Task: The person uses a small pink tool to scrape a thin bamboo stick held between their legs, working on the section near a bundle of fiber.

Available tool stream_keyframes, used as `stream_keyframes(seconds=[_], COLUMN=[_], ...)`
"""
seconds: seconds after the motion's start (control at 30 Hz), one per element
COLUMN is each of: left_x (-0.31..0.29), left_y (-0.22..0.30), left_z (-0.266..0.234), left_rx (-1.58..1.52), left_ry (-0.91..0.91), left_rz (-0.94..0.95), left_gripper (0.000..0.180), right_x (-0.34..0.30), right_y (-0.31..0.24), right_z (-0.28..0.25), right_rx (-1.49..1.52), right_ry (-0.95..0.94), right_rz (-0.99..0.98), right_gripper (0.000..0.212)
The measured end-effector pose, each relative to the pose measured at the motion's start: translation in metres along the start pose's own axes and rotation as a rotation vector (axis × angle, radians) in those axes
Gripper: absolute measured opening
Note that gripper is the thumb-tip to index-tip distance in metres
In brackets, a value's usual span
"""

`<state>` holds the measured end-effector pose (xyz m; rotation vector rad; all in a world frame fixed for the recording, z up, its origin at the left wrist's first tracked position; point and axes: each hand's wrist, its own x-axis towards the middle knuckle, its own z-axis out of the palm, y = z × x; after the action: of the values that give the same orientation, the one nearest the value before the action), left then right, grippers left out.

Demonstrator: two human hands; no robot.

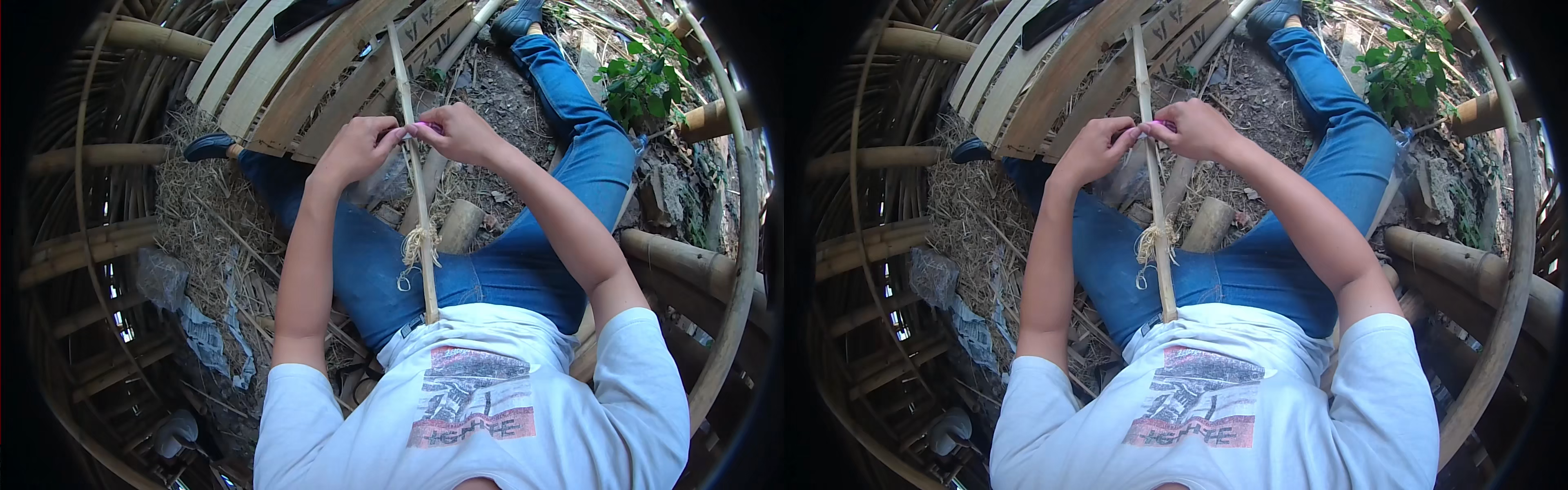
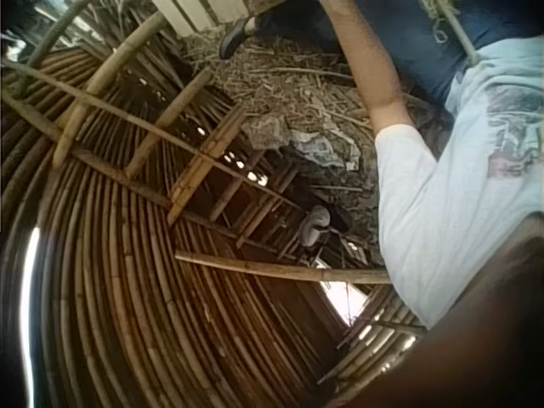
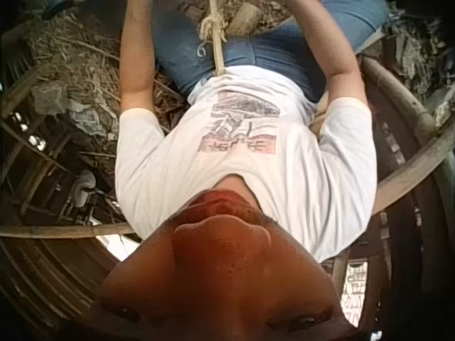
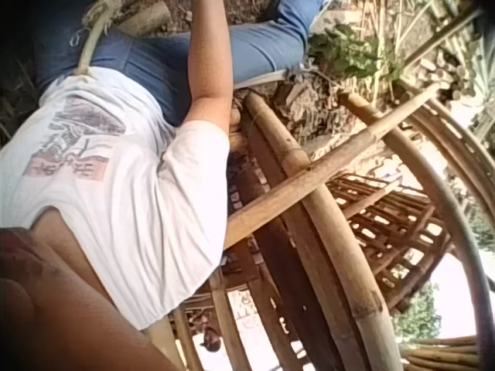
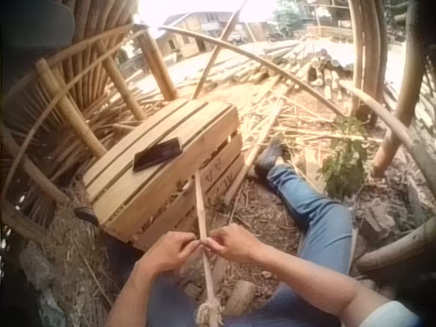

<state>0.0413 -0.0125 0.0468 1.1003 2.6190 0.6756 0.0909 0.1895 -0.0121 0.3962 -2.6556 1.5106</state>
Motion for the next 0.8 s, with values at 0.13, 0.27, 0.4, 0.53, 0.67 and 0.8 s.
stream_keyframes(seconds=[0.13,0.27,0.4,0.53,0.67,0.8], left_x=[0.043,0.058,0.053,0.055,0.042,0.037], left_y=[-0.019,-0.036,-0.043,-0.032,-0.031,-0.02], left_z=[-0.006,-0.003,0.001,-0.002,0.002,0.001], left_rx=[-0.159,-0.309,-0.299,-0.208,-0.253,-0.087], left_ry=[-0.13,-0.115,-0.091,-0.096,-0.103,-0.012], left_rz=[-0.162,-0.174,-0.186,-0.203,-0.185,-0.163], left_gripper=[0.03,0.033,0.033,0.032,0.033,0.033], right_x=[0.041,0.06,0.057,0.053,0.04,0.035], right_y=[0.027,0.036,0.031,0.036,0.03,0.025], right_z=[-0.01,-0.013,-0.01,-0.008,-0.003,0.0], right_rx=[-0.147,-0.175,-0.223,-0.211,-0.203,-0.232], right_ry=[0.103,0.121,0.111,0.139,0.117,0.138], right_rz=[-0.045,-0.048,0.001,-0.004,-0.022,-0.037], right_gripper=[0.039,0.04,0.042,0.041,0.038,0.034])
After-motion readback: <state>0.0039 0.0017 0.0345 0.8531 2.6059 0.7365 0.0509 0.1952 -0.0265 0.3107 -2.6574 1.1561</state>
